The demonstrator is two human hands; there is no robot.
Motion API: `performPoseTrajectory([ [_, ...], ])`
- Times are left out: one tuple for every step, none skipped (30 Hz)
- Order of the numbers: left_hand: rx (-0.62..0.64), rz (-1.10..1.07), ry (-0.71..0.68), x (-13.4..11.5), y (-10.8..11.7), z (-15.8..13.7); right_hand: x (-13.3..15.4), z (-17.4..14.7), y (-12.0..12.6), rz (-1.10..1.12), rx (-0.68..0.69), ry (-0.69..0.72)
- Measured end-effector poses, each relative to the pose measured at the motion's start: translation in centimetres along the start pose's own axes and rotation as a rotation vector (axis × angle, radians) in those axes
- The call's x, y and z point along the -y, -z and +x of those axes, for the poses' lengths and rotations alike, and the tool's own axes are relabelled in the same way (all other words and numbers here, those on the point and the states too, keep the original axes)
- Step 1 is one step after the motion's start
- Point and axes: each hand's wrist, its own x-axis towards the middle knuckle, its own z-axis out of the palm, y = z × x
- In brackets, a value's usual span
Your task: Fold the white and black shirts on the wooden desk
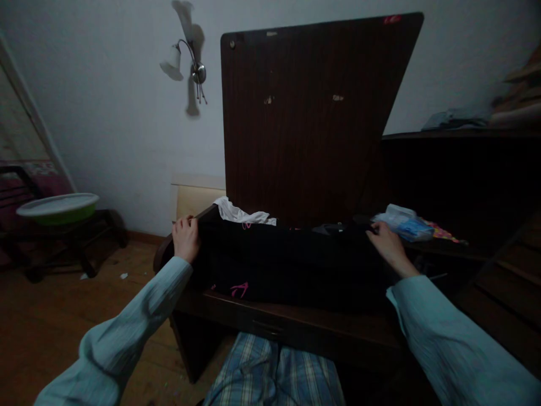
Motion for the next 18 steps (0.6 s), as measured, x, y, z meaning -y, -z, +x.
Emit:
performPoseTrajectory([
  [0.005,-0.007,-0.053,-0.2,0.0,-0.4,-0.3,-0.2,0.3,0.007,-0.038,-0.029],
  [0.034,-0.024,-0.110,-0.6,-0.1,-0.7,-0.2,-0.5,0.5,0.037,-0.093,-0.041],
  [0.089,-0.050,-0.169,-1.1,-0.2,-1.0,0.3,-1.0,0.6,0.091,-0.140,-0.013],
  [0.162,-0.083,-0.230,-1.6,-0.3,-1.3,1.2,-1.7,0.6,0.159,-0.152,0.064],
  [0.248,-0.122,-0.297,-2.2,-0.5,-1.5,2.3,-2.5,0.5,0.219,-0.119,0.159],
  [0.340,-0.164,-0.367,-2.6,-0.8,-1.6,3.4,-3.4,0.3,0.247,-0.022,0.258],
  [0.428,-0.199,-0.429,-3.0,-1.1,-1.8,4.6,-4.3,-0.1,0.230,0.128,0.356],
  [0.505,-0.220,-0.473,-3.1,-1.6,-1.9,5.5,-5.2,-0.5,0.173,0.289,0.435],
  [0.569,-0.222,-0.492,-3.2,-2.0,-2.0,6.3,-6.0,-1.1,0.083,0.427,0.485],
  [0.620,-0.205,-0.485,-3.1,-2.5,-2.1,6.8,-6.8,-1.8,-0.028,0.515,0.510],
  [0.661,-0.178,-0.460,-2.9,-3.0,-2.2,7.0,-7.5,-2.5,-0.139,0.572,0.524],
  [0.691,-0.145,-0.426,-2.6,-3.4,-2.3,7.0,-8.1,-3.2,-0.237,0.603,0.530],
  [0.714,-0.114,-0.395,-2.4,-3.7,-2.4,6.8,-8.5,-3.8,-0.310,0.620,0.536],
  [0.729,-0.089,-0.366,-2.1,-4.0,-2.5,6.4,-8.7,-4.4,-0.352,0.636,0.549],
  [0.739,-0.074,-0.341,-1.8,-4.0,-2.5,6.1,-8.7,-4.8,-0.365,0.653,0.561],
  [0.744,-0.072,-0.319,-1.5,-4.0,-2.3,5.7,-8.5,-5.0,-0.359,0.665,0.569],
  [0.739,-0.082,-0.289,-1.3,-3.9,-1.9,5.4,-8.1,-5.1,-0.338,0.670,0.578],
  [0.713,-0.107,-0.243,-1.1,-3.7,-1.3,5.3,-7.4,-5.0,-0.313,0.670,0.584],
])
